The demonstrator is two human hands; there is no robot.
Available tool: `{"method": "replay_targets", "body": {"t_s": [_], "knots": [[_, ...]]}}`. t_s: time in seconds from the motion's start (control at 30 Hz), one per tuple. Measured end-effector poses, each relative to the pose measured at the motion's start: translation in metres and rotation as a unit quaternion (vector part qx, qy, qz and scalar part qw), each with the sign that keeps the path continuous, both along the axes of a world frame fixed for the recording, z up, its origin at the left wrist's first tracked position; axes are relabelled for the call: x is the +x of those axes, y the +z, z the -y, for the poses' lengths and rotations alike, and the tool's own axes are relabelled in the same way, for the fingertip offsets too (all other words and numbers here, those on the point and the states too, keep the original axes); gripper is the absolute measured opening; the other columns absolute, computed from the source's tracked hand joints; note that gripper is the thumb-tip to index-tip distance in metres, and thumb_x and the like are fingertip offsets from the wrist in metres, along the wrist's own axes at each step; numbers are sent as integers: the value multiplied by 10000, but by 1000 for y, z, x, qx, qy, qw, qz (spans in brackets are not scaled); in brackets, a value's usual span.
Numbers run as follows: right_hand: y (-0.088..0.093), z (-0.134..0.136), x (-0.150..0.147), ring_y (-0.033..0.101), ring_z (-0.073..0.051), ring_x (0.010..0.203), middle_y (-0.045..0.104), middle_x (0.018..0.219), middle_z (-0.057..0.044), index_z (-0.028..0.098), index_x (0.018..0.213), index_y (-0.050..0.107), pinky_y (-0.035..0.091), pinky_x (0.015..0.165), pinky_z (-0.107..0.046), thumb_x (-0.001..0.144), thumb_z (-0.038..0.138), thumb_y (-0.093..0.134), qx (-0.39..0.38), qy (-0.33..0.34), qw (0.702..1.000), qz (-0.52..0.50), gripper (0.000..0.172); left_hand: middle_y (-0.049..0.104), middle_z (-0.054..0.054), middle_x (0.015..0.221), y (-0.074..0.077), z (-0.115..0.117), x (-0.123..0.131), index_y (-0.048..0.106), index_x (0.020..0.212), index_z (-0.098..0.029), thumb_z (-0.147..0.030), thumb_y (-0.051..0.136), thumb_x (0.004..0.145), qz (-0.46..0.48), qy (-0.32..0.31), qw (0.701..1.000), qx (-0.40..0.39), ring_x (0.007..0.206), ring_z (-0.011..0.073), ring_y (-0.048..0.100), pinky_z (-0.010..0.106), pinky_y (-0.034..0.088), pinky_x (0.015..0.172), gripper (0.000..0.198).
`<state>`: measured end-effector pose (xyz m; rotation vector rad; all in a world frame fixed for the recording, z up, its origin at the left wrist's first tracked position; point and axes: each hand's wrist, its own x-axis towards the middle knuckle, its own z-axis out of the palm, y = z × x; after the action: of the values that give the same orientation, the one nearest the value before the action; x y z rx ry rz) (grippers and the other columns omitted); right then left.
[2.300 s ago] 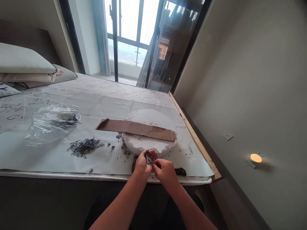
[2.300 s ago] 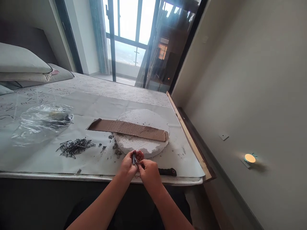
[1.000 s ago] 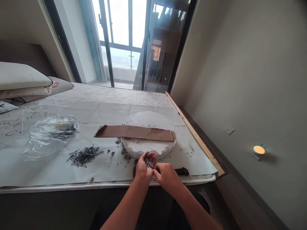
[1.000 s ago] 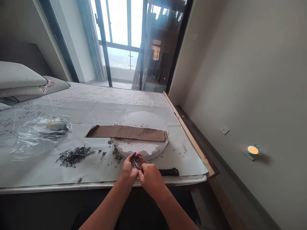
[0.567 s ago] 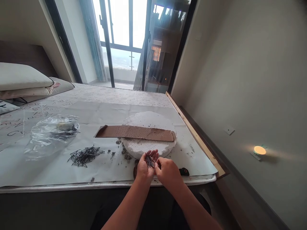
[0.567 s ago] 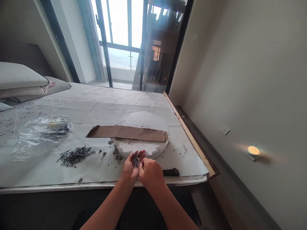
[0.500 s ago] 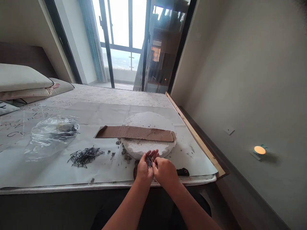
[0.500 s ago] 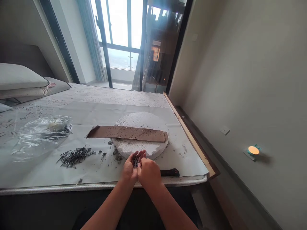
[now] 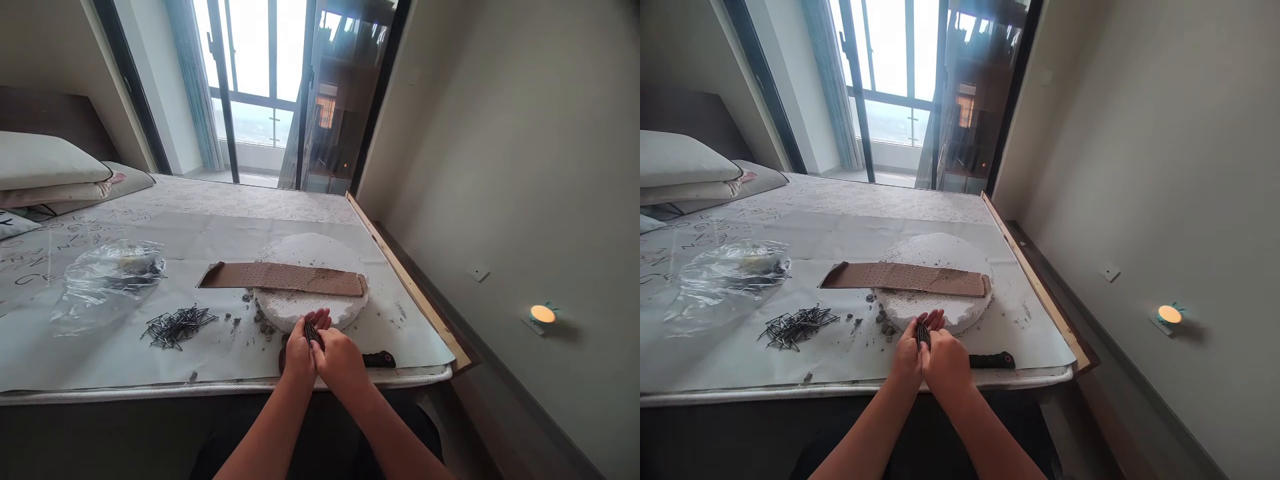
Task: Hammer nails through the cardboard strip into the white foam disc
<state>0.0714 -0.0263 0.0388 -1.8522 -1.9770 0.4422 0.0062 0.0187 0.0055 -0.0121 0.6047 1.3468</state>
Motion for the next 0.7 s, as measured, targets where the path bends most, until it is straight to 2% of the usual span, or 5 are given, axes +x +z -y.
{"method": "replay_targets", "body": {"t_s": [0.33, 0.47, 0.7], "knots": [[6, -9, -7, 627, -255, 878, 687, 912, -155, 120, 886, 638, 428, 727, -315, 803, 237, 485, -24, 2, 1000, 15, 210, 704, 96, 739, 4, 3, -3, 585, 706, -137, -236, 337, 916, -37, 8, 999, 4, 785, 187, 681, 364, 502, 862, 340], [11, -10, -8, 630, -239, 883, 688, 919, -153, 114, 906, 640, 431, 729, -300, 793, 197, 469, -37, 6, 999, 25, 222, 708, 92, 753, 4, 4, -4, 600, 712, -134, -235, 378, 900, -45, -4, 999, 1, 778, 178, 678, 338, 493, 868, 308], [10, -13, -7, 629, -236, 891, 689, 925, -141, 111, 914, 652, 433, 738, -290, 789, 245, 494, -43, 17, 999, 26, 241, 707, 81, 754, 5, 4, -5, 604, 756, -138, -229, 423, 880, -44, -7, 999, -11, 761, 169, 677, 306, 508, 796, 238]]}}
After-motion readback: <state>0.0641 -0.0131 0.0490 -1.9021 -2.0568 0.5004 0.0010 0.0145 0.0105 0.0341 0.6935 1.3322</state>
